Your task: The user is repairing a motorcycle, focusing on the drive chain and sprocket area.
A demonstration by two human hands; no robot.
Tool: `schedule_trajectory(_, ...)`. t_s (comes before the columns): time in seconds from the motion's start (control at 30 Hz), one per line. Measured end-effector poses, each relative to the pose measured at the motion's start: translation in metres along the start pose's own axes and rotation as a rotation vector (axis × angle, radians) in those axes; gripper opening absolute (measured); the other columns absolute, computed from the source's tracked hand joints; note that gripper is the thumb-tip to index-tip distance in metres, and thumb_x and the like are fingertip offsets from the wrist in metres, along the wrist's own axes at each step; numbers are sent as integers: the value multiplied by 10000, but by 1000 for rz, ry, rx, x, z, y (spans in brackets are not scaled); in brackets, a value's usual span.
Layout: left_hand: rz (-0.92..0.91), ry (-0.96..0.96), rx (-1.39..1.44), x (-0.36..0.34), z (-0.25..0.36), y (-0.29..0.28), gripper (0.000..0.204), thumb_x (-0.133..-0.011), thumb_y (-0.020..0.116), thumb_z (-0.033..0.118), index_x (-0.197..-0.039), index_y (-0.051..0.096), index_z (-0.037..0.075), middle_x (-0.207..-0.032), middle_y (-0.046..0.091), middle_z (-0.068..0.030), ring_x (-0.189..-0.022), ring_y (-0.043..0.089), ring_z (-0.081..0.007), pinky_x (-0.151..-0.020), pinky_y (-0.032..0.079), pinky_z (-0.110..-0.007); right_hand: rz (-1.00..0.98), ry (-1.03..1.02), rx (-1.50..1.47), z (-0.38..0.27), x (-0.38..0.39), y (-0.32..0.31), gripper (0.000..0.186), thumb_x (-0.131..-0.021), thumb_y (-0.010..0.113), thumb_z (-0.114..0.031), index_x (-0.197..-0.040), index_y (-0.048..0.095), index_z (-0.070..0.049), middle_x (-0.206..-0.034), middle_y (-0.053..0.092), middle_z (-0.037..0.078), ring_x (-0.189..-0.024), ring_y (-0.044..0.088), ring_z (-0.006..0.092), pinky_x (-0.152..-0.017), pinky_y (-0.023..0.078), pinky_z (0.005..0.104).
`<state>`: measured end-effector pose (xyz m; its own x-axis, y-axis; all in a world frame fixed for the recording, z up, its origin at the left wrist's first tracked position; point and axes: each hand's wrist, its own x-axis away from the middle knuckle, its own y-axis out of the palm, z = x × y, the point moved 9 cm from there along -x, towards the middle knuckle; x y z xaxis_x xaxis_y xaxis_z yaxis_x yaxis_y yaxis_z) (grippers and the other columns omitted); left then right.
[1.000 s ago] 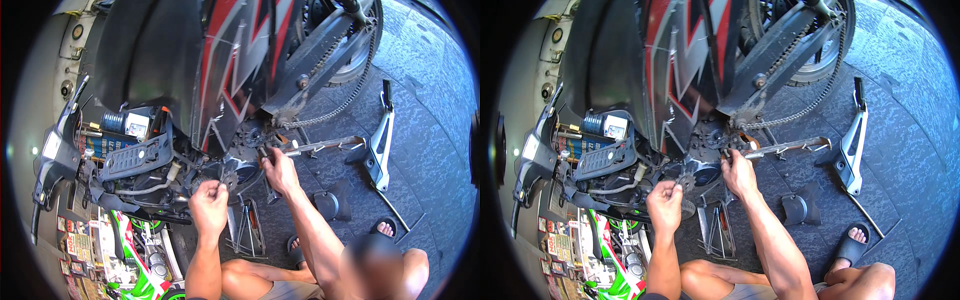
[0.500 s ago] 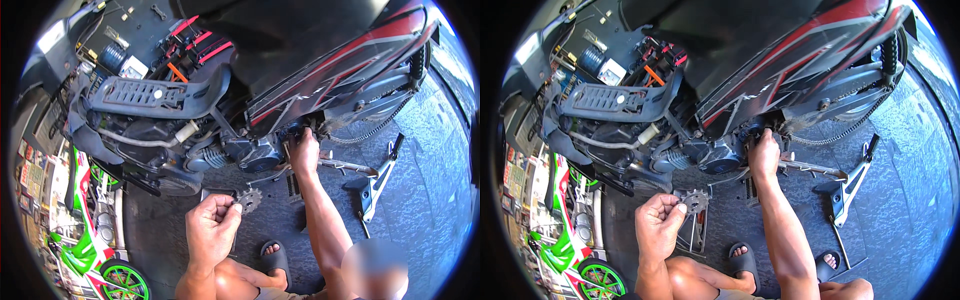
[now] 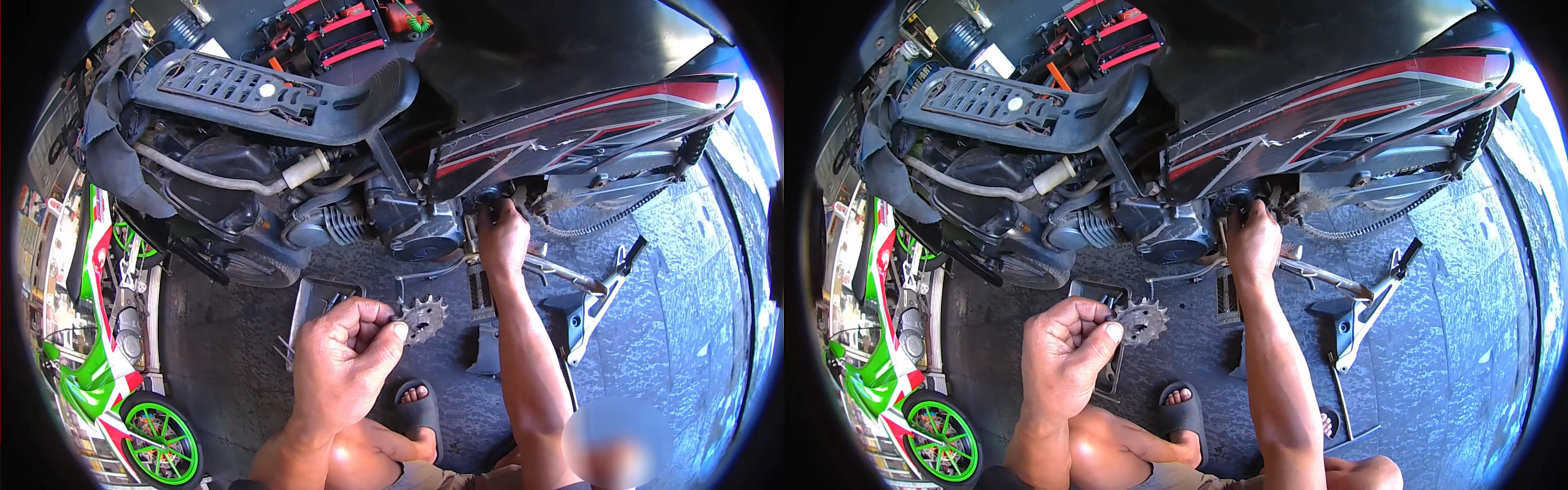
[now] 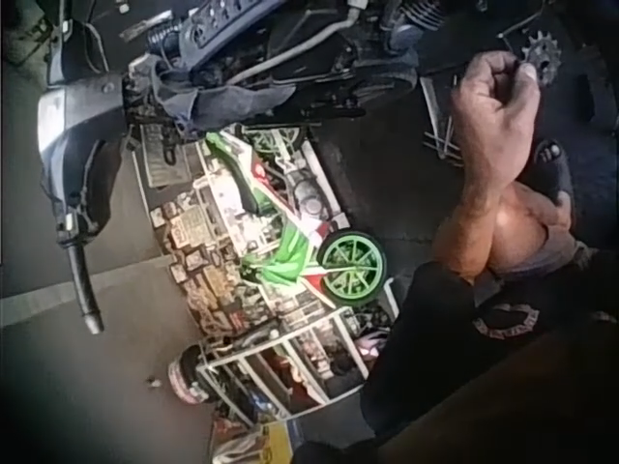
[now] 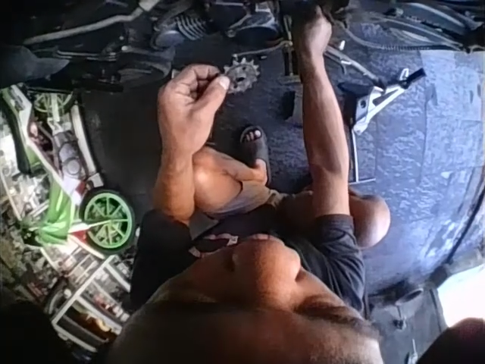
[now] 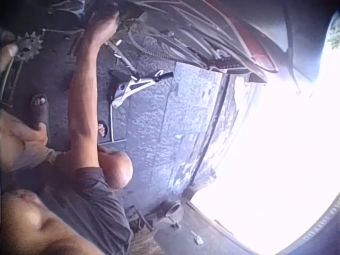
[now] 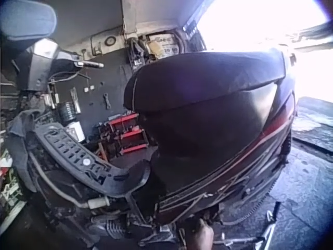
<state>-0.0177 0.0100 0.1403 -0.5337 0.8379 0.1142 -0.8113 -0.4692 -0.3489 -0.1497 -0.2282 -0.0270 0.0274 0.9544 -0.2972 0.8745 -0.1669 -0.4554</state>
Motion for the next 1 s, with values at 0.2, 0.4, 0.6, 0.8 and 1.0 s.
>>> schedule_trajectory(0.2, -28, -13, 42, -10, -8, 7, 61, -922, 695, 23, -926, 676, -35, -693, 636, 26, -609, 497, 3, -550, 403, -191, -77, 105, -7, 6, 3, 4, 198, -850, 714, -135, -943, 673, 35, -903, 712, 253, -889, 698, 429, -776, 551, 446)
schedule_trajectory(0.4, -25, -14, 0, -13, -9, 11, 81, -933, 687, 39, -917, 672, -39, -676, 634, 22, -606, 497, 1, -549, 397, -190, -13, 160, -75, 13, 4, 1, 208, -820, 745, -96, -952, 652, 35, -914, 717, 248, -895, 701, 426, -788, 549, 447)
schedule_trajectory(0.6, -42, -38, 30, -16, -14, 13, 91, -942, 680, 46, -928, 668, -43, -690, 633, 20, -616, 498, 0, -548, 389, -191, 59, 59, -67, 7, 3, -3, 219, -822, 746, -65, -989, 639, 29, -925, 725, 213, -889, 707, 393, -795, 541, 425)
schedule_trajectory(0.8, -71, -86, 68, -18, -22, 13, 73, -936, 668, 29, -967, 673, -36, -731, 649, 1, -595, 517, -10, -524, 392, -181, 42, -49, -51, -7, 1, -6, 212, -844, 719, -79, -999, 607, 12, -966, 691, 221, -902, 679, 420, -791, 533, 475)
schedule_trajectory(1.0, -94, -79, 74, -19, -23, 11, 82, -943, 670, 46, -963, 674, -34, -718, 643, 9, -586, 508, -6, -516, 382, -178, -48, 0, 132, -12, 0, -6, 212, -861, 696, -113, -994, 602, 22, -1003, 683, 235, -924, 662, 452, -800, 521, 511)
